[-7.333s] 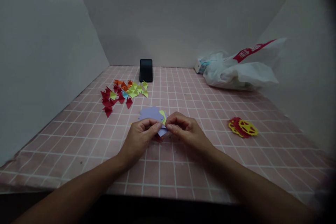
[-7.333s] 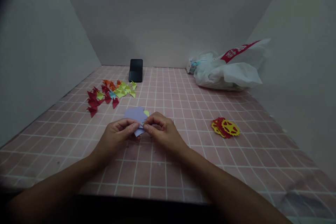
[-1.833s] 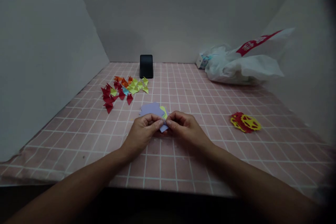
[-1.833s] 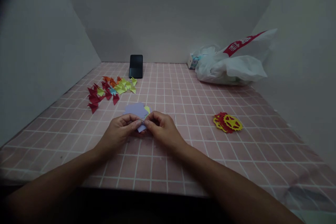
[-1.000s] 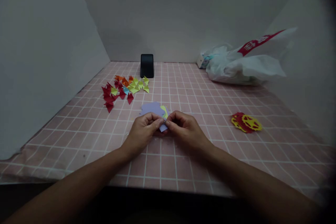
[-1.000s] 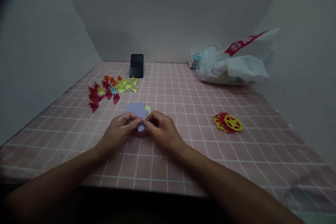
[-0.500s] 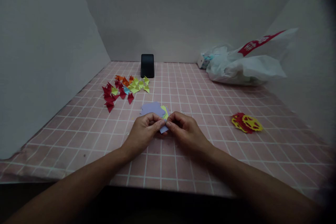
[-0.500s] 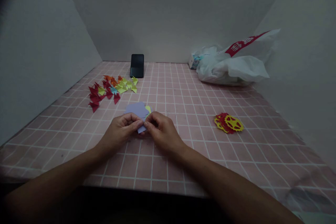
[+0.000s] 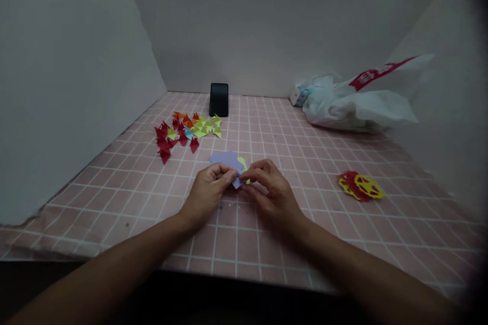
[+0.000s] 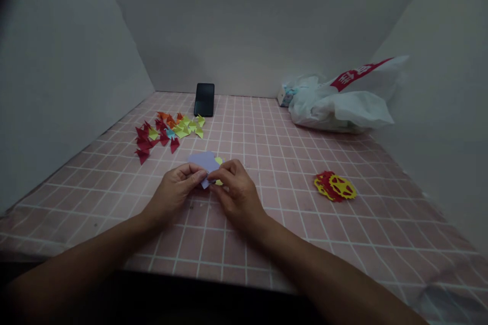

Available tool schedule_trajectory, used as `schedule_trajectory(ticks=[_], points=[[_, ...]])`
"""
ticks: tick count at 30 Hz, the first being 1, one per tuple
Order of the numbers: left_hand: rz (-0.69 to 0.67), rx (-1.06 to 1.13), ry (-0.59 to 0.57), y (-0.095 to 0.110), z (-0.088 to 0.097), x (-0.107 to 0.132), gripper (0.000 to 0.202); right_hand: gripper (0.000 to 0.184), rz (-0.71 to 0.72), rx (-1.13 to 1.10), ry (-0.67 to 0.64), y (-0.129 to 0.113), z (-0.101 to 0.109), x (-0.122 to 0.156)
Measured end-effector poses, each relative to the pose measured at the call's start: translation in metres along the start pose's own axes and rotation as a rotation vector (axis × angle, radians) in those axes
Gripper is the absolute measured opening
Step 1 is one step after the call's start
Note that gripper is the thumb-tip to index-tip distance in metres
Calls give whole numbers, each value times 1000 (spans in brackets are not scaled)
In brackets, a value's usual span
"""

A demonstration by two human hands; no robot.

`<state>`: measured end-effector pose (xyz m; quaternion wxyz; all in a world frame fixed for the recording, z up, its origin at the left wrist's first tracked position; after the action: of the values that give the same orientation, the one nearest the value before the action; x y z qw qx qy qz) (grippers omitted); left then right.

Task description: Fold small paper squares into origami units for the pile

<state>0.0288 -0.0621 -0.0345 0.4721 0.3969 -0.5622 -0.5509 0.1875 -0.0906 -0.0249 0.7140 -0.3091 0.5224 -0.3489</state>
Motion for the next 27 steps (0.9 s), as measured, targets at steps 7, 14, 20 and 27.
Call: schedule_trajectory(ticks=[7, 14, 20, 27], points=[[21, 22, -45, 0, -2, 1, 19, 17, 17, 26, -12, 2, 2, -1], [-26, -57, -77, 8, -4, 6, 15, 15, 22, 42, 5, 1, 2, -2], [-11, 13, -116, 6, -7, 6, 15, 15, 35, 77, 24, -2, 2, -2], [-12, 69, -156, 3, -8, 7, 17, 18, 48, 104, 34, -3, 3, -3]])
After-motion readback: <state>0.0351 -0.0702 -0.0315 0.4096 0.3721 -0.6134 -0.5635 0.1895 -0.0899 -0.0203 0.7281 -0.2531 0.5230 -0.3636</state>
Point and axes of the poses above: each hand's wrist, its own x-axis away from the middle knuckle, its own z-axis out of the back of the hand, y = z × x, the point moved 2 cm from there along -x, towards the middle knuckle, and after that the axes turned 13 degrees about -x, right-handed, at the moved point
